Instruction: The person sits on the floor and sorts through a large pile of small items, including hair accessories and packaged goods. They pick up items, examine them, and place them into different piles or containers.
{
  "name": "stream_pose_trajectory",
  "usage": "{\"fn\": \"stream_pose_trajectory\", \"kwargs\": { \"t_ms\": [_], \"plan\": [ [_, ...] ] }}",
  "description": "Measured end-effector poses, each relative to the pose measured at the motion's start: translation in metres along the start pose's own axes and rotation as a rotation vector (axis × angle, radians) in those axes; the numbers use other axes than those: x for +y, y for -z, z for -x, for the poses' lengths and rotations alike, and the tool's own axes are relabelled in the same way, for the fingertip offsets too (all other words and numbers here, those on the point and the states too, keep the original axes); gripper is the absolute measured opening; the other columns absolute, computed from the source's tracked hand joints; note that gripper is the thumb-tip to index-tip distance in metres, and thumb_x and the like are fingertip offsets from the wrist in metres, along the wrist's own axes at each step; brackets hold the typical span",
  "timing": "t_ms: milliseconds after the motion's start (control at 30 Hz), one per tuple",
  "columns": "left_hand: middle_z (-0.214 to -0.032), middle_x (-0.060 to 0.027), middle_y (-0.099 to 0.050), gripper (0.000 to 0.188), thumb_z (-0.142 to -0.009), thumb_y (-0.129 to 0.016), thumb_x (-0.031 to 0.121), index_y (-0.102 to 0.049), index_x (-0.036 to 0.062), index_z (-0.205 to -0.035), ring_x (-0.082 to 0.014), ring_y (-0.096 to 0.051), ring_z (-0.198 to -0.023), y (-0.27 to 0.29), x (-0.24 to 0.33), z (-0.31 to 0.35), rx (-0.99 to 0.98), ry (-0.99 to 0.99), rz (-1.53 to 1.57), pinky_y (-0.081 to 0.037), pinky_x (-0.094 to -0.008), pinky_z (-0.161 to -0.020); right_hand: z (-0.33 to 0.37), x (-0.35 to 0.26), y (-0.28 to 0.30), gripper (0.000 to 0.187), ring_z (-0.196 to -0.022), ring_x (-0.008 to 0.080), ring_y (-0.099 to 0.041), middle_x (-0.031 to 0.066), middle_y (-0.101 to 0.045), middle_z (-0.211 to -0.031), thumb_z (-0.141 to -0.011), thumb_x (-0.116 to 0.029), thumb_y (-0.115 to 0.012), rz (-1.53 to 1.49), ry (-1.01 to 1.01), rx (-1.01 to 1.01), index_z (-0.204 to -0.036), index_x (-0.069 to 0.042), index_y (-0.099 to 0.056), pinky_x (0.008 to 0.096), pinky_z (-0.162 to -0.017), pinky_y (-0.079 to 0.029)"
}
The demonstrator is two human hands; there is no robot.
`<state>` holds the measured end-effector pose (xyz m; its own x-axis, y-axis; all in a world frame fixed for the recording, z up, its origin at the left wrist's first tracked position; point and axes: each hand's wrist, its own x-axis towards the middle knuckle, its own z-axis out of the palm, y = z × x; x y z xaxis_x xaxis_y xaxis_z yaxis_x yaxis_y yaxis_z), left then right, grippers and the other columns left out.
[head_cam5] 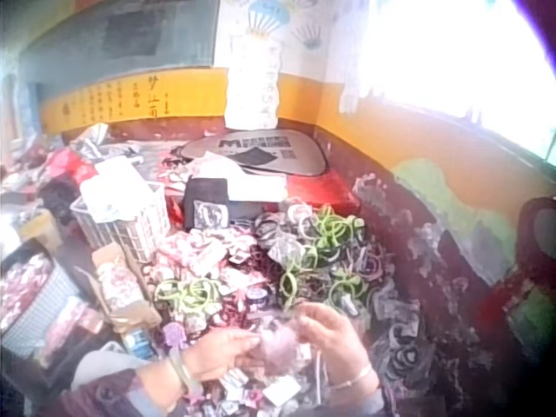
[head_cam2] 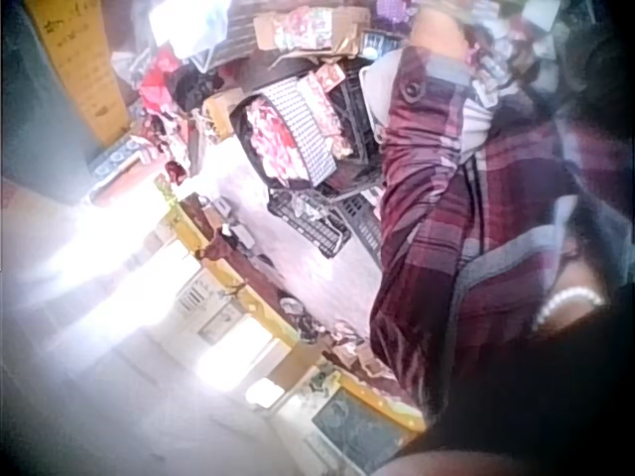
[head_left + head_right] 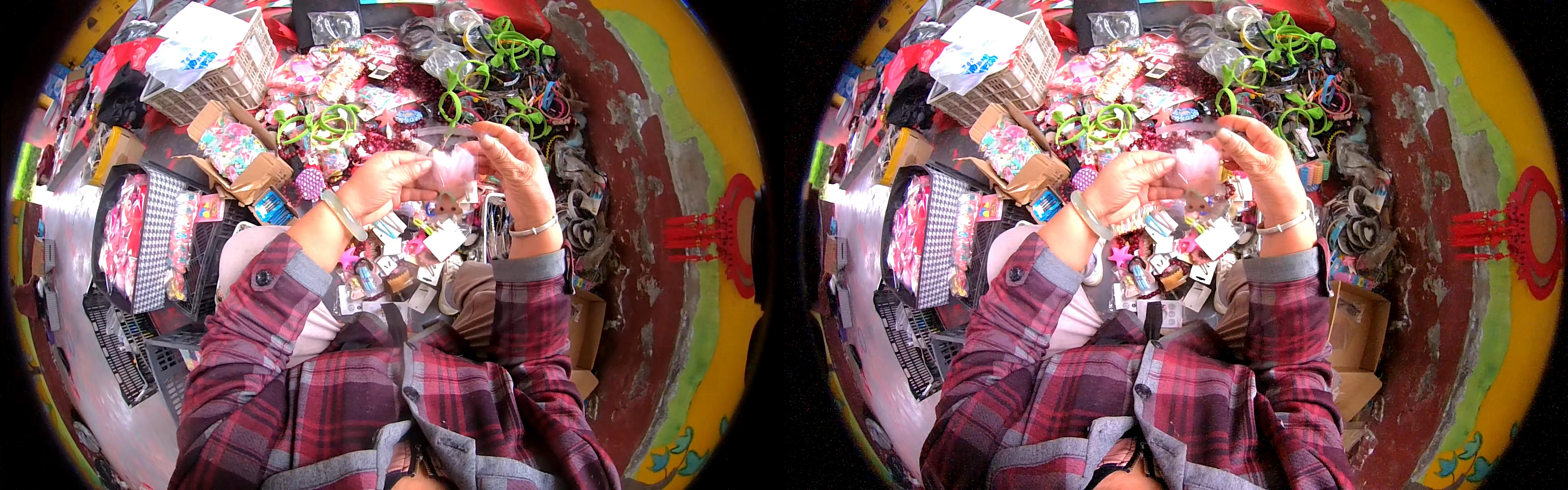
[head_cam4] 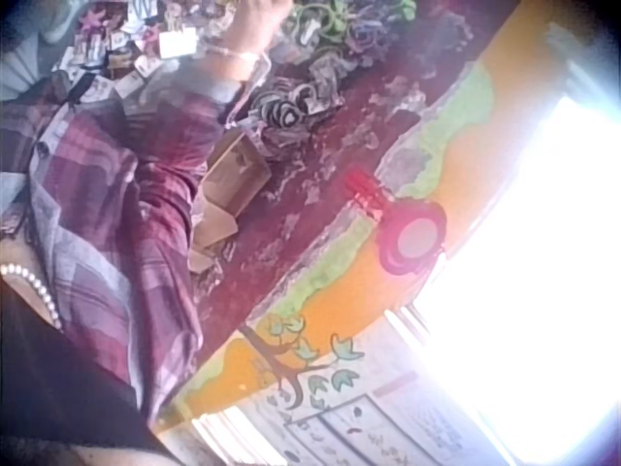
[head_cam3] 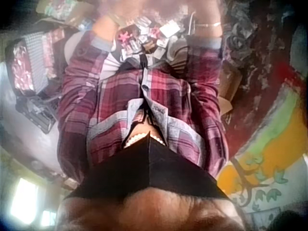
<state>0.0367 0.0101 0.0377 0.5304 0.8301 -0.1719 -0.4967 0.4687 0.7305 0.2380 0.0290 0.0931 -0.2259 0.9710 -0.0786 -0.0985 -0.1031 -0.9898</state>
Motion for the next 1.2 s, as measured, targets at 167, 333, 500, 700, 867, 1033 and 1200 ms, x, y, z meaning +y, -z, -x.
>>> {"fn": "stream_pose_trajectory", "kwargs": {
  "t_ms": [167,333,500,700,867,1033,1200],
  "plan": [
    [-0.096,-0.0116,-0.062,0.020,-0.090,-0.049,0.016,-0.058,0.0014,-0.099,-0.0196,-0.063,-0.084,0.000,0.005,0.000,-0.016,-0.058,0.104,-0.053,-0.0318,-0.076,-0.003,0.012,-0.001,0.024,-0.071,0.0067,-0.055,0.0032,-0.063,-0.083,-0.082,-0.015,-0.061,0.028,-0.055,0.029,-0.100,0.001,-0.062,0.0200,-0.064,-0.044],
    [-0.095,-0.0101,-0.062,0.020,-0.090,-0.048,0.016,-0.057,0.0015,-0.101,-0.0186,-0.062,-0.086,-0.001,0.006,0.004,-0.002,-0.018,0.119,-0.053,-0.0299,-0.075,-0.004,0.018,-0.009,0.016,-0.056,0.0050,-0.050,0.0006,-0.061,-0.071,-0.085,-0.010,-0.057,-0.002,-0.018,0.096,-0.095,0.001,-0.063,0.0192,-0.052,-0.039],
    [-0.099,-0.0101,-0.061,0.021,-0.090,-0.048,0.014,-0.056,0.0016,-0.104,-0.0181,-0.062,-0.088,0.005,0.001,-0.002,0.059,-0.118,0.101,-0.053,-0.0293,-0.073,-0.004,0.019,-0.007,0.017,-0.056,0.0039,-0.050,0.0012,-0.061,-0.074,-0.084,-0.012,-0.058,0.070,-0.056,0.127,-0.095,0.000,-0.063,0.0179,-0.046,-0.039],
    [-0.100,-0.0092,-0.060,0.023,-0.089,-0.049,0.013,-0.055,0.0009,-0.109,-0.0188,-0.061,-0.089,0.002,0.001,-0.001,0.082,-0.132,0.126,-0.053,-0.0291,-0.072,-0.003,0.021,-0.018,0.019,-0.057,0.0044,-0.053,0.0008,-0.061,-0.071,-0.081,-0.014,-0.062,0.210,0.012,0.220,-0.094,0.000,-0.063,0.0179,-0.045,-0.042],
    [-0.100,-0.0091,-0.060,0.025,-0.090,-0.049,0.014,-0.053,0.0014,-0.111,-0.0174,-0.061,-0.088,-0.001,0.001,0.000,0.080,-0.097,0.104,-0.054,-0.0287,-0.070,-0.001,0.022,-0.024,0.014,-0.056,0.0055,-0.054,0.0006,-0.060,-0.068,-0.081,-0.010,-0.061,0.263,0.052,0.256,-0.088,0.001,-0.063,0.0190,-0.046,-0.043],
    [-0.101,-0.0083,-0.060,0.023,-0.090,-0.048,0.014,-0.055,0.0008,-0.108,-0.0148,-0.061,-0.085,0.002,0.001,-0.001,0.096,-0.133,0.086,-0.053,-0.0263,-0.070,-0.002,0.027,-0.023,0.009,-0.055,0.0067,-0.054,0.0004,-0.059,-0.067,-0.081,-0.007,-0.059,0.194,0.085,0.191,-0.084,0.001,-0.062,0.0197,-0.049,-0.044],
    [-0.101,-0.0091,-0.059,0.027,-0.090,-0.049,0.015,-0.054,-0.0014,-0.111,-0.0146,-0.059,-0.085,-0.001,0.005,0.000,0.202,-0.199,0.056,-0.051,-0.0241,-0.073,-0.002,0.027,-0.020,0.007,-0.058,0.0085,-0.055,0.0013,-0.059,-0.071,-0.081,-0.007,-0.059,-0.045,0.032,0.170,-0.083,0.000,-0.061,0.0201,-0.054,-0.045]
  ]
}}
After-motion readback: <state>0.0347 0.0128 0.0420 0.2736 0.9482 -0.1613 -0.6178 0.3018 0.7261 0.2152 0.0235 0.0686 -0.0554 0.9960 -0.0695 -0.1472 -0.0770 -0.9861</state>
